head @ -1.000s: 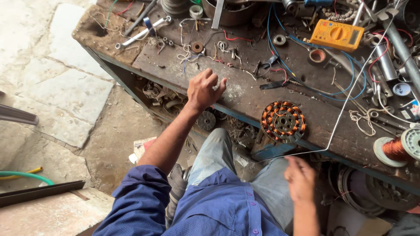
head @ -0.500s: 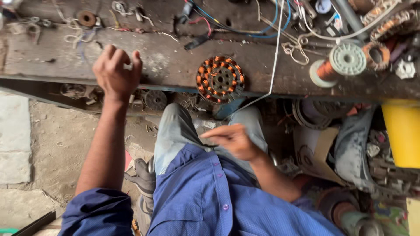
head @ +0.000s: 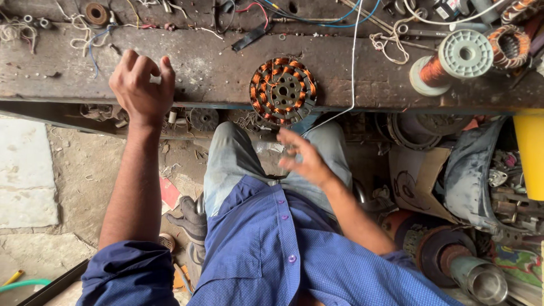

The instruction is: The person winds copper wire around a circular motor stator core using a spool and a metal guide tool. They repeatedly thread the wire through slots in the stator, pull it taut, and adjust the coil placement while seated at a cluttered workbench.

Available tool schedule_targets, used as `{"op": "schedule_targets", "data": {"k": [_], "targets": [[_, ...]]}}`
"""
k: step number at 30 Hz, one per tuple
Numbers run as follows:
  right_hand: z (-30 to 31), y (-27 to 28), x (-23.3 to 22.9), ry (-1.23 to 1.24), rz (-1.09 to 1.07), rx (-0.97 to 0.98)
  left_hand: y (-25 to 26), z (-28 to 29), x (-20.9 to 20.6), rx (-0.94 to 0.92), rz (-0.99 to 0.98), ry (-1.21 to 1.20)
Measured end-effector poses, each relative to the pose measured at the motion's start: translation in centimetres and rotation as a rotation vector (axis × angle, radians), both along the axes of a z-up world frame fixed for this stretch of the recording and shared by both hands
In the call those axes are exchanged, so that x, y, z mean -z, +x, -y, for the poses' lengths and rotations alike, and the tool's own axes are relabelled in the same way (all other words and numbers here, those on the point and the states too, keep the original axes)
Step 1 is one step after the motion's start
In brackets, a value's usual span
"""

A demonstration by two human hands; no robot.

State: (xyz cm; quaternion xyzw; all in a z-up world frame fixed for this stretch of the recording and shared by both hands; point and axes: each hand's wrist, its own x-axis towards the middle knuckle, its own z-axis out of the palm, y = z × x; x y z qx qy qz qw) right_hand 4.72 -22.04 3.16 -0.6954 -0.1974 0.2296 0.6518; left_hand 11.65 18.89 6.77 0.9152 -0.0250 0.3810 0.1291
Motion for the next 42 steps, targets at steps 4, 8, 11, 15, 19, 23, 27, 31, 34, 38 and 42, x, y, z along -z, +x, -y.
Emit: {"op": "schedule_targets", "data": {"k": [4,8,11,15,19,23,27,31,34,38,42], "targets": [[-0.3,1.9,-2.4,0.363,-0.241,0.073,0.5,-0.4,0.8,-0.038,-0.013,0.020],[-1.9,1.8,-3.1,0.506,-0.447,0.208,0.2,-0.1,0.3,-0.016,-0.007,0.000],[-2.2,1.2,-3.5,0.602,-0.519,0.256,0.2,0.1,-0.3,0.005,-0.023,-0.025],[-1.4,-0.1,-3.9,0.685,-0.564,0.284,-0.2,0.1,0.0,-0.011,-0.004,0.017],[-1.4,-0.6,-4.9,0.703,-0.516,0.299,0.1,-0.2,0.5,-0.002,0.009,0.003],[-2.7,-1.2,-5.8,0.661,-0.387,0.297,0.3,-0.3,0.6,-0.005,0.000,-0.001],[-4.3,-1.3,-5.2,0.546,-0.199,0.269,0.2,-0.5,0.9,-0.012,0.007,0.008],[-5.8,-1.4,-3.3,0.372,-0.297,0.204,0.3,-0.6,1.3,-0.023,0.005,0.020],[-6.0,-1.4,-1.8,0.328,-0.374,0.227,0.7,-0.7,1.6,-0.045,0.011,0.039],[-4.7,-1.0,-0.3,0.331,-0.395,0.293,0.6,-0.9,1.6,-0.016,0.025,0.020],[-3.6,-1.3,0.9,0.301,-0.420,0.305,0.3,-0.7,1.3,-0.005,0.032,0.022]]}}
